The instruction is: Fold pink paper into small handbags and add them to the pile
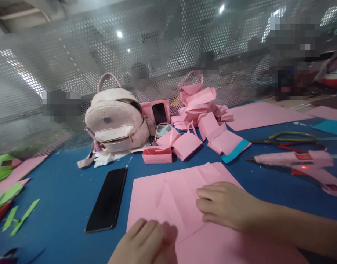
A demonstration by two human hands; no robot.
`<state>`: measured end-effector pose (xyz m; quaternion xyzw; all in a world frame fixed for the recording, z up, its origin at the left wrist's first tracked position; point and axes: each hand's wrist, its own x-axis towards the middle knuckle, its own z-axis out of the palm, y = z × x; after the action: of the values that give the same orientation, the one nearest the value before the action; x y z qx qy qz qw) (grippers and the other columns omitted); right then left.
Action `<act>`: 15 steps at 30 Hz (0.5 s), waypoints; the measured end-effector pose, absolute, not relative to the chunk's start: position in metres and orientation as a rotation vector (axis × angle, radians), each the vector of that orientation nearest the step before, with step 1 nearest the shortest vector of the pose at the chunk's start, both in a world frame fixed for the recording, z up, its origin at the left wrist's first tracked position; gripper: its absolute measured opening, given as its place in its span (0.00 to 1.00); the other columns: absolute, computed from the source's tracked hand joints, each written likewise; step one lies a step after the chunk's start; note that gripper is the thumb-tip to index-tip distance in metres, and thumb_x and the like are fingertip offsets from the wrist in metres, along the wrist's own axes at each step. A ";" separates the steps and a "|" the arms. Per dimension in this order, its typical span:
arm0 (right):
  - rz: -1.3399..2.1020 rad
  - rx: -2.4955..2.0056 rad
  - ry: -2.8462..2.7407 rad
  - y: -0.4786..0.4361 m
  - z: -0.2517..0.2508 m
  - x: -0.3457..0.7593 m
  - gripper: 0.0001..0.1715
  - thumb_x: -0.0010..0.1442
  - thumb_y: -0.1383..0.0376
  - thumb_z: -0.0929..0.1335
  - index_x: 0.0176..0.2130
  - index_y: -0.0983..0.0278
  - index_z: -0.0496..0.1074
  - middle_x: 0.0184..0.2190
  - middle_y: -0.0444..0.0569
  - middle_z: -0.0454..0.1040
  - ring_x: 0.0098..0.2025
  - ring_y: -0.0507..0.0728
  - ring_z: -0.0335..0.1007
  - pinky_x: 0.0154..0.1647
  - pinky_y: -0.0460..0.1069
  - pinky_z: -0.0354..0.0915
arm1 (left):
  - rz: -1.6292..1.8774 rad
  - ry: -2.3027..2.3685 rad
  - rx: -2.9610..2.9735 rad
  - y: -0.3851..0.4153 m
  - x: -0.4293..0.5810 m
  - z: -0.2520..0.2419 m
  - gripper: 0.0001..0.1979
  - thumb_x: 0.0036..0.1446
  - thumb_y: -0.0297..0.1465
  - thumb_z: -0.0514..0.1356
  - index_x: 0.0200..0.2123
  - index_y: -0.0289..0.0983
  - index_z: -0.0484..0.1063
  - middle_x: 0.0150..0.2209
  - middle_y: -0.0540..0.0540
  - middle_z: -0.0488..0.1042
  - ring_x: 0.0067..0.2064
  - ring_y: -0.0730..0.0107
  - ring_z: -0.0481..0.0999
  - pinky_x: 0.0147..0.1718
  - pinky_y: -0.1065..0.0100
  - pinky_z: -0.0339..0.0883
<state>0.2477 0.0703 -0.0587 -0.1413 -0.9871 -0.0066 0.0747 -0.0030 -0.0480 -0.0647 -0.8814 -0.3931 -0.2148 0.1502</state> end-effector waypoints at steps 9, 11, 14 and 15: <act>0.088 -0.607 -2.988 0.053 -0.041 0.245 0.08 0.65 0.67 0.65 0.32 0.63 0.68 0.31 0.44 0.71 0.32 0.55 0.65 0.32 0.49 0.54 | -0.657 -1.630 -2.872 -0.021 0.024 -0.044 0.07 0.56 0.21 0.58 0.31 0.39 0.67 0.30 0.51 0.73 0.31 0.70 0.71 0.31 0.69 0.65; 0.074 -0.601 -2.991 0.054 -0.043 0.245 0.07 0.64 0.67 0.65 0.32 0.63 0.68 0.31 0.45 0.71 0.32 0.55 0.64 0.32 0.49 0.54 | -0.641 -1.333 -2.808 -0.022 0.023 -0.054 0.06 0.59 0.24 0.57 0.38 0.40 0.70 0.30 0.50 0.72 0.29 0.68 0.71 0.27 0.68 0.63; 0.052 -0.572 -2.963 0.053 -0.045 0.245 0.07 0.64 0.67 0.65 0.32 0.63 0.68 0.31 0.45 0.70 0.31 0.55 0.62 0.32 0.50 0.52 | -0.608 -0.982 -2.649 -0.024 0.018 -0.062 0.12 0.61 0.26 0.56 0.47 0.40 0.71 0.30 0.48 0.72 0.26 0.67 0.70 0.23 0.67 0.62; 0.036 -0.560 -2.931 0.051 -0.047 0.245 0.06 0.64 0.67 0.65 0.33 0.63 0.68 0.32 0.45 0.70 0.32 0.55 0.61 0.32 0.50 0.52 | -0.599 -0.932 -2.611 -0.024 0.017 -0.062 0.13 0.61 0.26 0.55 0.48 0.39 0.71 0.30 0.47 0.73 0.25 0.66 0.70 0.22 0.67 0.63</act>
<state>0.2446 0.0509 -0.0468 -0.1870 -0.9791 0.0121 0.0786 0.0168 -0.0244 -0.0622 -0.9099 -0.3247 -0.2088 0.1521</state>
